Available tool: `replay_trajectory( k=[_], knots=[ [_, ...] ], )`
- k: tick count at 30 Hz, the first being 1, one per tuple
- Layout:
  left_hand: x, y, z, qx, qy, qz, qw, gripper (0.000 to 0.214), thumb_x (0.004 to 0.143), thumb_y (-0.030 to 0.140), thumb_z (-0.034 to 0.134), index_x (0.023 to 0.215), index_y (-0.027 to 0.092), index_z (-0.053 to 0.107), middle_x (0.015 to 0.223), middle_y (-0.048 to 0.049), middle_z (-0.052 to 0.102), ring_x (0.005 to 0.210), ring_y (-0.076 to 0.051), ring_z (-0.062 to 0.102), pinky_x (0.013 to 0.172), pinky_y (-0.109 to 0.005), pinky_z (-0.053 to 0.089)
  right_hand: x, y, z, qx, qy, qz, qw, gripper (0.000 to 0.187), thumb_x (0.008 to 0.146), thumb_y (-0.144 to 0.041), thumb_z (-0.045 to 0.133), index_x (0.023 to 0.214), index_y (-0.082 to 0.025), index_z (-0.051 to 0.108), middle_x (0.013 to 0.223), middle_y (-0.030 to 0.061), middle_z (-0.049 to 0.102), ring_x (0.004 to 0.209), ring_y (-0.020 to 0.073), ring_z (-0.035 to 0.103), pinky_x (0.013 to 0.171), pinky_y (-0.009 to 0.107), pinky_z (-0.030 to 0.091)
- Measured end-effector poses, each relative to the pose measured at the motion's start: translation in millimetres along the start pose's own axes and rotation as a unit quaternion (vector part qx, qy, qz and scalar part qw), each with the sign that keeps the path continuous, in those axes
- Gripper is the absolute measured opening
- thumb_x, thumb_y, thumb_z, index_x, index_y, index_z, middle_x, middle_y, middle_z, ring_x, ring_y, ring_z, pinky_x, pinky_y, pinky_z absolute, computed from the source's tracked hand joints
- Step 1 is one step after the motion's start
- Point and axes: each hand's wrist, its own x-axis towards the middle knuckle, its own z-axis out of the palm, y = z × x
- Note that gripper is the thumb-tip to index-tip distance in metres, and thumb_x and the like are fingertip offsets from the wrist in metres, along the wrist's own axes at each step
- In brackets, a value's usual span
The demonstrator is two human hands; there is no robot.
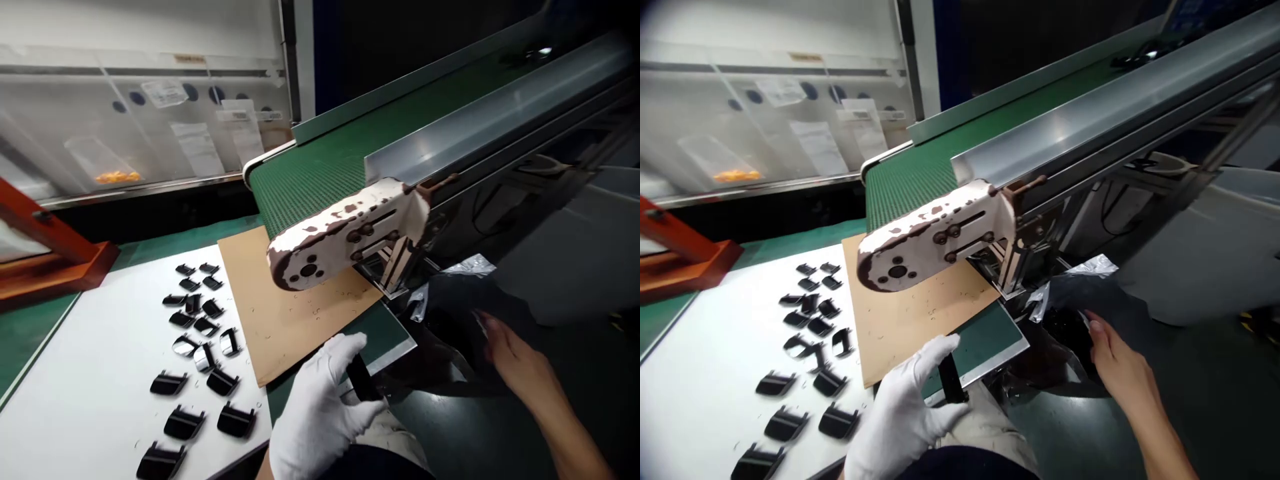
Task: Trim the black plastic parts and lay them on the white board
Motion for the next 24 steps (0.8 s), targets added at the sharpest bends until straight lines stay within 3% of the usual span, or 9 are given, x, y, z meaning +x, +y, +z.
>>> replay_trajectory(
  k=[3, 6, 8, 9, 10, 13, 16, 20, 24],
  knots=[
    [-7, 5, -1.2, -0.067, 0.027, -0.024, 0.997, 0.061, 0.071, 0.040, 0.082, 0.123, 0.020, 0.058, 0.121, -0.0083, 0.067, 0.112, -0.023, 0.065, 0.094, -0.029, 0.055, -31, -22, 2, 0.104, -0.083, -0.093, 0.987, 0.056, 0.090, -0.062, 0.037, 0.110, -0.020, 0.067, 0.058, 0.0009, 0.064, 0.054, 0.0212, 0.063, 0.053, 0.031, 0.051],
    [-13, 10, -2.2, -0.123, 0.043, -0.043, 0.990, 0.064, 0.067, 0.040, 0.085, 0.122, 0.021, 0.060, 0.119, -0.0070, 0.069, 0.110, -0.023, 0.066, 0.095, -0.029, 0.054, -66, -64, -10, 0.200, -0.224, -0.224, 0.927, 0.040, 0.095, -0.052, 0.039, 0.096, -0.022, 0.066, 0.059, -0.0004, 0.061, 0.054, 0.0171, 0.059, 0.052, 0.027, 0.049],
    [-17, 11, -2.3, -0.147, 0.048, -0.060, 0.986, 0.065, 0.066, 0.041, 0.085, 0.122, 0.021, 0.060, 0.117, -0.0067, 0.069, 0.108, -0.024, 0.066, 0.096, -0.030, 0.053, -83, -95, -21, 0.225, -0.279, -0.291, 0.887, 0.041, 0.097, -0.051, 0.033, 0.094, -0.023, 0.063, 0.070, 0.0014, 0.064, 0.064, 0.0174, 0.063, 0.057, 0.026, 0.049],
    [-18, 11, -2.3, -0.158, 0.048, -0.068, 0.984, 0.064, 0.067, 0.042, 0.085, 0.122, 0.021, 0.061, 0.117, -0.0070, 0.070, 0.108, -0.024, 0.066, 0.095, -0.030, 0.054, -90, -109, -26, 0.229, -0.301, -0.314, 0.871, 0.045, 0.096, -0.057, 0.032, 0.095, -0.024, 0.062, 0.078, 0.0026, 0.066, 0.070, 0.0183, 0.063, 0.060, 0.026, 0.049],
    [-20, 12, -2.2, -0.168, 0.048, -0.075, 0.982, 0.063, 0.067, 0.042, 0.084, 0.122, 0.020, 0.061, 0.117, -0.0073, 0.069, 0.108, -0.025, 0.066, 0.094, -0.030, 0.054, -95, -121, -30, 0.216, -0.316, -0.343, 0.858, 0.055, 0.090, -0.069, 0.031, 0.092, -0.024, 0.061, 0.074, 0.0016, 0.064, 0.063, 0.0181, 0.060, 0.055, 0.027, 0.046],
    [-23, 12, -2.5, -0.196, 0.041, -0.085, 0.976, 0.063, 0.065, 0.038, 0.086, 0.121, 0.020, 0.063, 0.118, -0.0064, 0.069, 0.107, -0.025, 0.067, 0.094, -0.029, 0.054, -102, -143, -31, 0.147, -0.273, -0.393, 0.866, 0.069, 0.071, -0.088, 0.035, 0.074, -0.022, 0.053, 0.055, -0.0028, 0.051, 0.046, 0.0146, 0.046, 0.045, 0.028, 0.032],
    [-25, 13, -3.6, -0.214, 0.030, -0.095, 0.972, 0.065, 0.060, 0.031, 0.090, 0.119, 0.022, 0.064, 0.113, -0.0029, 0.069, 0.101, -0.022, 0.068, 0.094, -0.026, 0.053, -101, -149, -26, 0.110, -0.261, -0.407, 0.869, 0.069, 0.066, -0.091, 0.037, 0.066, -0.023, 0.043, 0.055, -0.0021, 0.052, 0.046, 0.0141, 0.045, 0.046, 0.029, 0.025],
    [-26, 11, -4.5, -0.227, 0.010, -0.103, 0.968, 0.066, 0.059, 0.025, 0.090, 0.119, 0.023, 0.064, 0.108, -0.0010, 0.070, 0.094, -0.020, 0.069, 0.090, -0.025, 0.055, -99, -148, -22, 0.095, -0.270, -0.400, 0.871, 0.078, 0.064, -0.094, 0.031, 0.075, -0.020, 0.053, 0.063, 0.0031, 0.060, 0.053, 0.0203, 0.055, 0.052, 0.032, 0.032],
    [-25, 10, -5.0, -0.220, 0.007, -0.121, 0.968, 0.070, 0.059, 0.025, 0.090, 0.124, 0.022, 0.062, 0.114, -0.0025, 0.070, 0.100, -0.023, 0.069, 0.094, -0.027, 0.053, -100, -149, -21, 0.093, -0.260, -0.407, 0.871, 0.083, 0.062, -0.095, 0.030, 0.081, -0.019, 0.059, 0.065, 0.0042, 0.063, 0.054, 0.0227, 0.058, 0.053, 0.034, 0.036]
  ],
)
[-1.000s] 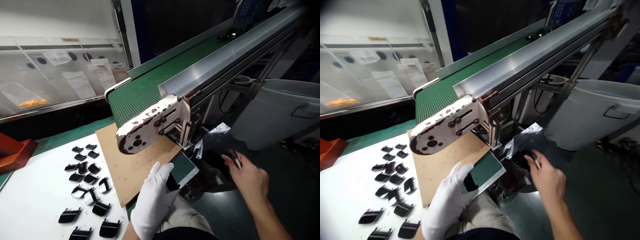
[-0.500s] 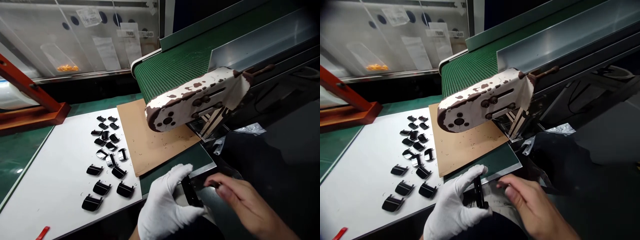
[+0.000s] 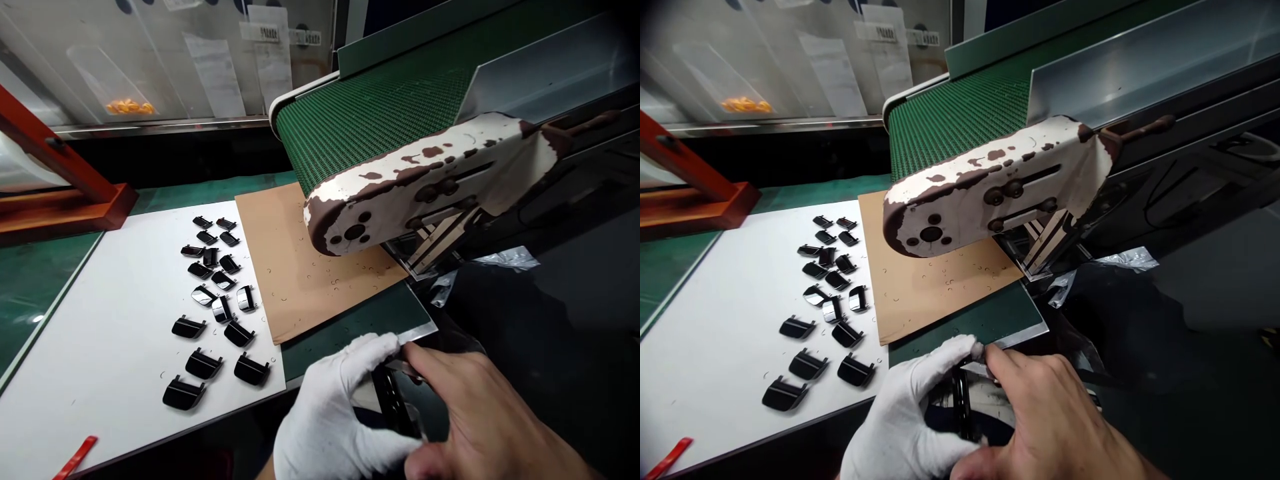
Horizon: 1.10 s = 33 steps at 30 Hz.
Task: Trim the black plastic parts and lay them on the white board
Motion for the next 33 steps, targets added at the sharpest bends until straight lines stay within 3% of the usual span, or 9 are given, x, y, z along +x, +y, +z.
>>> replay_trajectory(
  k=[5, 17, 26, 33],
  knots=[
    [-1, 1, -1.6, -0.013, -0.002, -0.028, 1.000, 0.075, 0.061, 0.032, 0.088, 0.129, 0.021, 0.058, 0.117, -0.0048, 0.070, 0.103, -0.025, 0.069, 0.097, -0.029, 0.053, 0, -1, 3, -0.033, 0.021, -0.025, 0.999, 0.079, 0.068, -0.093, 0.024, 0.073, -0.020, 0.055, 0.060, 0.0021, 0.060, 0.048, 0.0195, 0.057, 0.048, 0.031, 0.033],
    [2, 7, 2.1, -0.038, 0.017, -0.040, 0.998, 0.078, 0.059, 0.025, 0.088, 0.130, 0.019, 0.056, 0.110, -0.0017, 0.072, 0.099, -0.022, 0.070, 0.091, -0.023, 0.055, 1, -1, 13, -0.137, 0.137, -0.092, 0.977, 0.081, 0.081, -0.081, 0.003, 0.067, -0.020, 0.054, 0.049, 0.0004, 0.054, 0.039, 0.0161, 0.054, 0.042, 0.029, 0.034],
    [-2, 4, 3.5, -0.002, 0.011, -0.057, 0.998, 0.085, 0.057, 0.025, 0.089, 0.135, 0.018, 0.053, 0.113, -0.0041, 0.071, 0.100, -0.024, 0.070, 0.092, -0.027, 0.055, 0, 4, 17, -0.119, 0.131, -0.113, 0.978, 0.083, 0.084, -0.078, 0.004, 0.067, -0.018, 0.058, 0.050, 0.0033, 0.058, 0.042, 0.0167, 0.057, 0.043, 0.029, 0.038],
    [0, 3, 3.0, -0.006, -0.002, -0.074, 0.997, 0.079, 0.062, 0.032, 0.086, 0.132, 0.017, 0.054, 0.111, -0.0051, 0.072, 0.097, -0.025, 0.070, 0.090, -0.029, 0.055, 0, 7, 20, -0.142, 0.147, -0.128, 0.970, 0.081, 0.087, -0.075, 0.003, 0.064, -0.018, 0.057, 0.048, 0.0027, 0.056, 0.040, 0.0158, 0.055, 0.043, 0.030, 0.035]
  ],
)
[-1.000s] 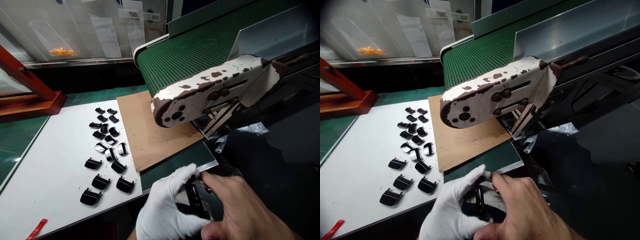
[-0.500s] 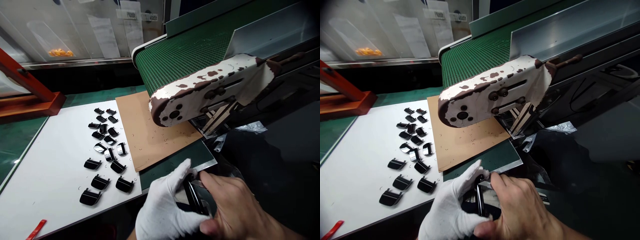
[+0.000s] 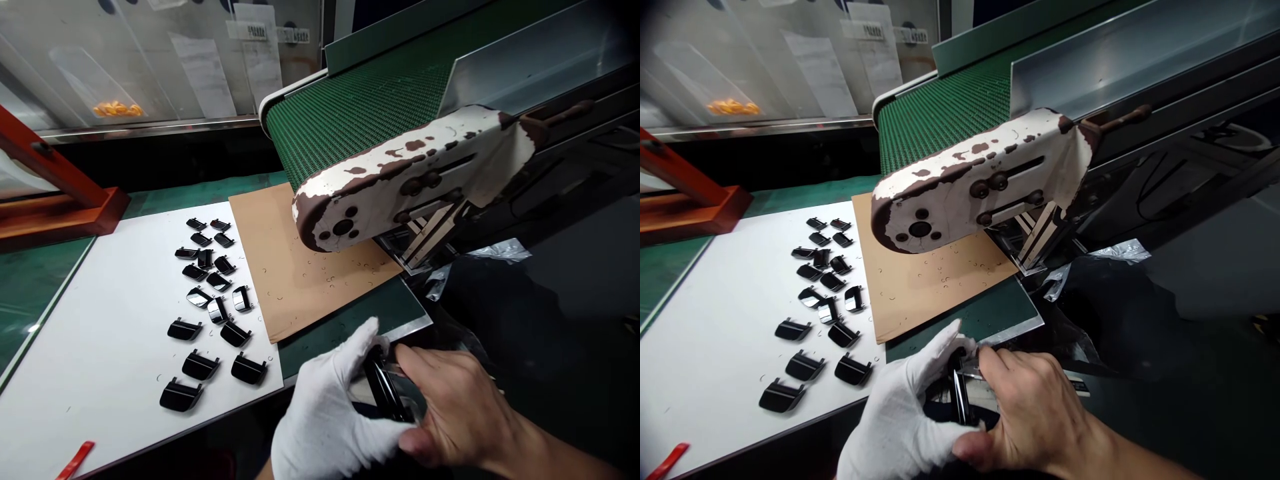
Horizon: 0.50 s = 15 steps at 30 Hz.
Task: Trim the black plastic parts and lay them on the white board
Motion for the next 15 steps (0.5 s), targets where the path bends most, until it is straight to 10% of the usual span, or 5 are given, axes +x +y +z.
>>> replay_trajectory(
  k=[15],
  knots=[
    [-0.1, -3.1, 2.4, 0.000, 0.001, -0.003, 1.000, 0.080, 0.061, 0.028, 0.087, 0.133, 0.017, 0.053, 0.111, -0.0045, 0.071, 0.097, -0.023, 0.069, 0.093, -0.030, 0.054, -3.2, 2.6, 3.9, -0.007, 0.009, -0.022, 1.000, 0.082, 0.092, -0.068, 0.004, 0.057, -0.017, 0.057, 0.044, 0.0028, 0.052, 0.038, 0.0160, 0.052, 0.041, 0.031, 0.031]
  ],
)
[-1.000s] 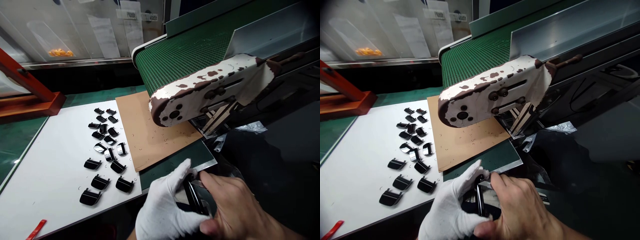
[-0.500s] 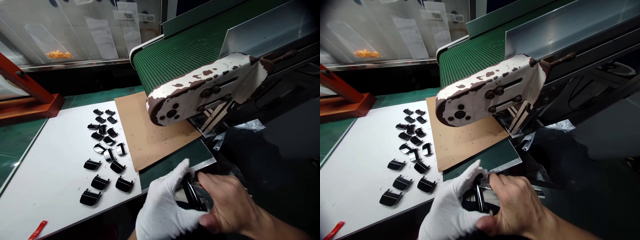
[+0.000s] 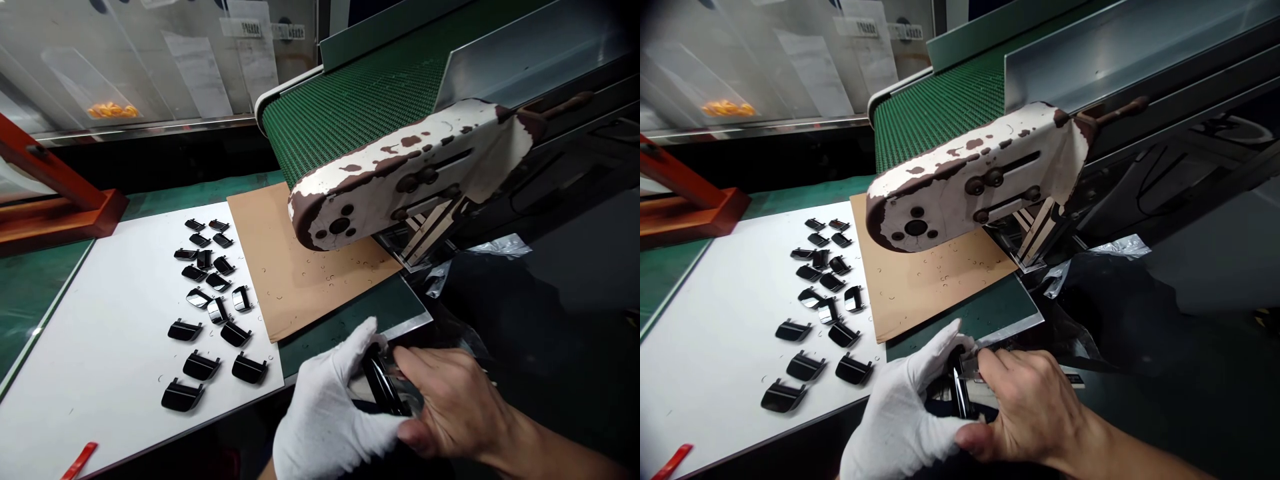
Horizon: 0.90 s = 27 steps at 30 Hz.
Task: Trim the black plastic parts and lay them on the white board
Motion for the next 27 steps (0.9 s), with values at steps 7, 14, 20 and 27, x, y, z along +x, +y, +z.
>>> replay_trajectory(
  k=[7, 14, 20, 27],
  knots=[
    [0, -5, 0.1, -0.029, 0.007, -0.033, 0.999, 0.083, 0.058, 0.025, 0.087, 0.134, 0.019, 0.053, 0.115, -0.0049, 0.070, 0.103, -0.025, 0.068, 0.096, -0.031, 0.052, -3, 1, 1, -0.015, 0.012, -0.002, 1.000, 0.080, 0.094, -0.065, 0.006, 0.059, -0.017, 0.059, 0.045, 0.0030, 0.053, 0.039, 0.0160, 0.053, 0.043, 0.032, 0.031],
    [5, -4, 2.4, -0.137, 0.001, -0.066, 0.988, 0.087, 0.057, 0.028, 0.089, 0.134, 0.017, 0.051, 0.117, -0.0064, 0.067, 0.110, -0.026, 0.065, 0.099, -0.031, 0.051, -1, -2, 3, 0.148, -0.019, 0.058, 0.987, 0.063, 0.091, -0.071, 0.019, 0.058, -0.022, 0.042, 0.047, -0.0031, 0.043, 0.039, 0.0108, 0.042, 0.041, 0.027, 0.028],
    [-1, -20, 7.4, -0.221, 0.039, -0.025, 0.974, 0.094, 0.052, 0.021, 0.093, 0.135, 0.025, 0.050, 0.119, -0.0033, 0.065, 0.112, -0.025, 0.064, 0.098, -0.031, 0.053, -2, -9, -1, 0.321, -0.003, 0.189, 0.928, 0.059, 0.091, -0.070, 0.019, 0.078, -0.022, 0.051, 0.058, -0.0040, 0.045, 0.045, 0.0126, 0.043, 0.044, 0.026, 0.032],
    [-3, -31, 7.1, -0.262, 0.039, -0.003, 0.964, 0.094, 0.052, 0.014, 0.093, 0.134, 0.032, 0.052, 0.119, -0.0004, 0.066, 0.114, -0.024, 0.063, 0.097, -0.030, 0.053, -11, -1, -1, 0.322, -0.008, 0.223, 0.920, 0.039, 0.094, -0.053, 0.044, 0.074, -0.023, 0.060, 0.058, -0.0032, 0.051, 0.051, 0.0128, 0.050, 0.049, 0.024, 0.037]
  ],
)
